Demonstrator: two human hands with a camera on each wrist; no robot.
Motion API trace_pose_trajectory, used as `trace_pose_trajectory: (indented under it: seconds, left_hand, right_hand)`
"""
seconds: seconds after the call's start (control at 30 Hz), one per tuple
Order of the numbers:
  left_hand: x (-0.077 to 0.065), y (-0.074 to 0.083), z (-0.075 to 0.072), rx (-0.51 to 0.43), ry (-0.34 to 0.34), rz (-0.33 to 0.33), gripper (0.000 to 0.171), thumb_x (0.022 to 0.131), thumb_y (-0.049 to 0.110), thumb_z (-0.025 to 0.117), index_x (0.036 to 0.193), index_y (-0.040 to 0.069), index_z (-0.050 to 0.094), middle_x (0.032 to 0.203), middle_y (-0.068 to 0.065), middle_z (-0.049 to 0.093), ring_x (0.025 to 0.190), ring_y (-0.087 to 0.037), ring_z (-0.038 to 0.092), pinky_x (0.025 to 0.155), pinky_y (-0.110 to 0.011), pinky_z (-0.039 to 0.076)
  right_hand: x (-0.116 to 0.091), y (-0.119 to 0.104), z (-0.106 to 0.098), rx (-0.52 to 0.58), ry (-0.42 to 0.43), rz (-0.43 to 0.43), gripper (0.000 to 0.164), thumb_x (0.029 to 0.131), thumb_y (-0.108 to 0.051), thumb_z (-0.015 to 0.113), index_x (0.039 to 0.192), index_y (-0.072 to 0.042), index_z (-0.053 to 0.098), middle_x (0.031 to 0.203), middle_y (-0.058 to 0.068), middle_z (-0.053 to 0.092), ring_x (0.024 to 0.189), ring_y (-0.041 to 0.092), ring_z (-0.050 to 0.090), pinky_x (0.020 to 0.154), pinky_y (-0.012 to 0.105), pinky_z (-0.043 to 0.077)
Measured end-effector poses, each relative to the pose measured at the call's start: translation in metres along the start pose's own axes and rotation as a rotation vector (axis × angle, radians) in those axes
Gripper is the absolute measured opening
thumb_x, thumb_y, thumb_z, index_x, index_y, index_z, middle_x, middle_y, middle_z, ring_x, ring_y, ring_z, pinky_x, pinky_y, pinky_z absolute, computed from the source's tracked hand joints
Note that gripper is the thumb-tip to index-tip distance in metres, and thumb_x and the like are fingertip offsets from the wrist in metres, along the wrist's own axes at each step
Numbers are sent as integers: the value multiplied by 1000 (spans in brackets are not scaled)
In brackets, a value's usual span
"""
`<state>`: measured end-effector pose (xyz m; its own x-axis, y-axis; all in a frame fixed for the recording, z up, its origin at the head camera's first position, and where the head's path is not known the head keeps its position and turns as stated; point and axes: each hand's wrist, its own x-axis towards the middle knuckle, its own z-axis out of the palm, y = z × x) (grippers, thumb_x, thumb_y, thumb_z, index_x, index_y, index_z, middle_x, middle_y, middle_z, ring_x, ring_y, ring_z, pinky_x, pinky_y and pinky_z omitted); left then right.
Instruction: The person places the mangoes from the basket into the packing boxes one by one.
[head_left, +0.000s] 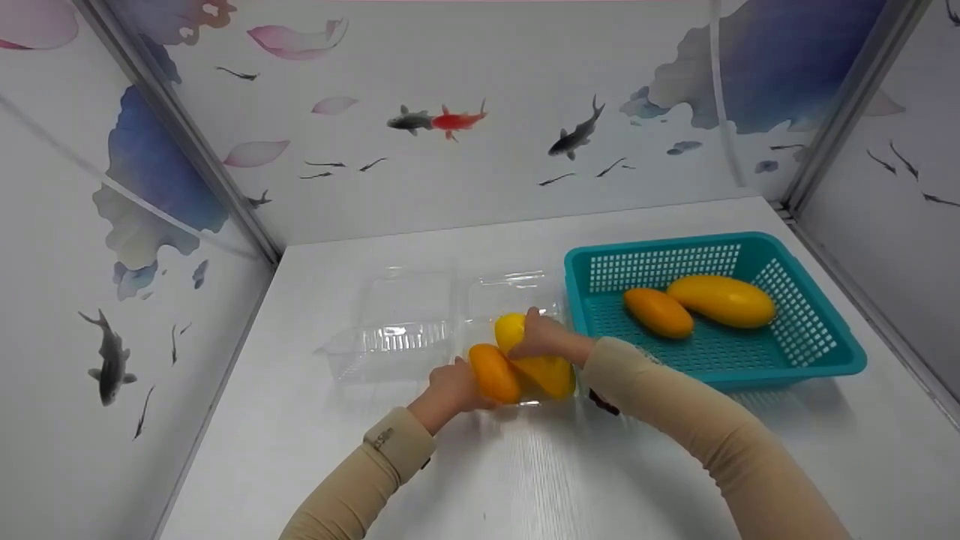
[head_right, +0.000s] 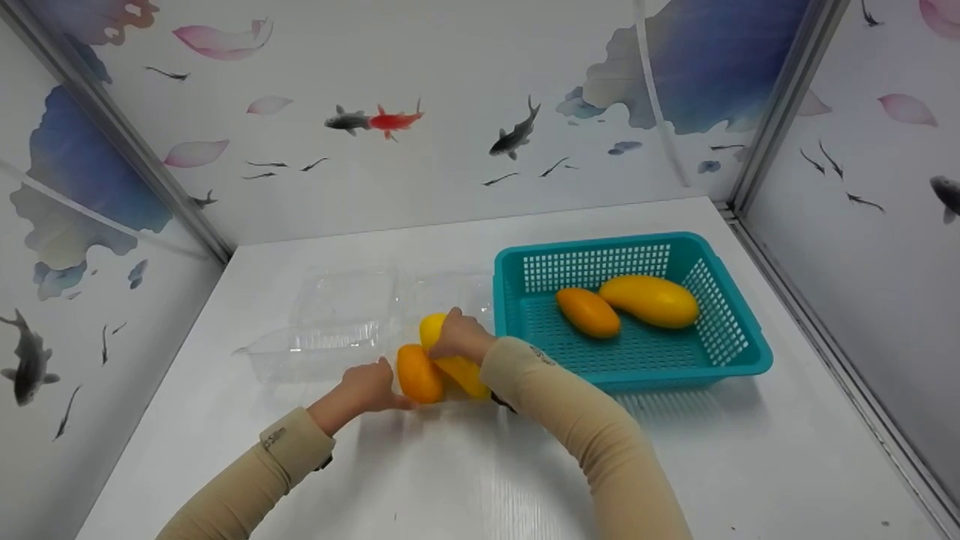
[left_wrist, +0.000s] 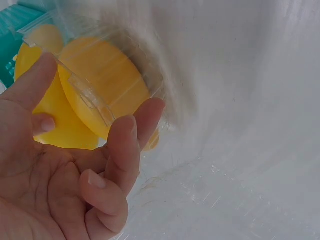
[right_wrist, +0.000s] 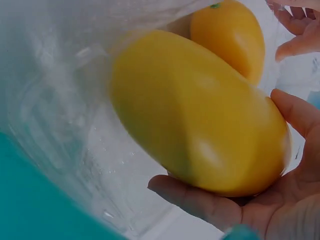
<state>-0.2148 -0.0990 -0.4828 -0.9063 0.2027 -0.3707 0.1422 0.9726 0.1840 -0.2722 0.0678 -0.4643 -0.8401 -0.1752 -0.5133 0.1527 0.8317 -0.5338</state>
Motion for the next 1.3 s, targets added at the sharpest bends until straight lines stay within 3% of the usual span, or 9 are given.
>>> trace_pose_trajectory:
  seconds: [0.2, 0.37, 0.47, 0.53, 0.67, 0.87, 1.13, 1.3]
  left_hand:
    - [-4, 1, -1, -15, 34, -12, 76, 69, 51, 72, 113, -6, 51, 97, -19, 58, 77, -30, 52, 82, -44, 42]
    - [-5, 1, 1, 1, 41, -13, 75, 68, 51, 73, 113, -6, 51, 91, -16, 58, 75, -29, 51, 79, -42, 43]
    - [-5, 1, 1, -17, 34, -15, 78, 68, 50, 73, 116, -7, 50, 93, -17, 59, 77, -29, 51, 81, -43, 42]
    - [-5, 1, 1, -23, 31, -17, 80, 69, 50, 73, 118, -7, 49, 95, -18, 59, 78, -30, 52, 83, -44, 42]
    - [-3, 0, 2, 7, 37, -16, 79, 69, 53, 71, 116, -7, 51, 98, -18, 60, 78, -30, 53, 81, -43, 42]
    - [-2, 0, 3, 62, 34, -11, 85, 71, 57, 67, 120, -9, 49, 113, -22, 57, 84, -34, 56, 81, -44, 44]
    - [-2, 2, 1, 52, 16, -24, 93, 72, 57, 66, 128, -13, 40, 117, -25, 56, 87, -34, 58, 83, -43, 44]
    - [-3, 2, 0, 53, 14, -19, 89, 73, 56, 66, 126, -12, 44, 118, -24, 56, 87, -35, 57, 83, -44, 44]
  right_hand:
    - [1, 7, 6, -23, -35, 39, 88, 79, -32, 69, 143, -5, 14, 113, 13, 47, 97, 26, 47, 91, 42, 40]
    - [4, 14, 8, -9, -47, 45, 87, 79, -33, 67, 144, -7, 15, 133, 19, 33, 103, 30, 43, 93, 46, 37]
    - [8, 17, 9, -12, -36, 28, 82, 79, -33, 67, 142, -7, 21, 139, 21, 24, 105, 31, 43, 93, 48, 37]
    - [9, 18, 9, -17, -32, 21, 78, 81, -33, 65, 141, -7, 24, 137, 21, 27, 105, 30, 43, 94, 48, 36]
    - [5, 19, 9, -22, -44, 0, 73, 88, -33, 58, 143, -6, 19, 139, 20, 29, 115, 31, 39, 101, 50, 31]
    - [0, 26, 9, 15, -53, -41, 70, 94, -35, 46, 146, -8, 9, 149, 19, 18, 131, 33, 27, 108, 53, 17]
    - [8, 38, 7, -15, -22, -68, 60, 97, -35, 40, 146, -9, 16, 145, 18, 26, 123, 34, 31, 105, 55, 21]
    - [12, 46, 2, 12, 10, -162, 53, 97, -32, 40, 142, -5, 27, 142, 19, 33, 122, 34, 36, 106, 52, 24]
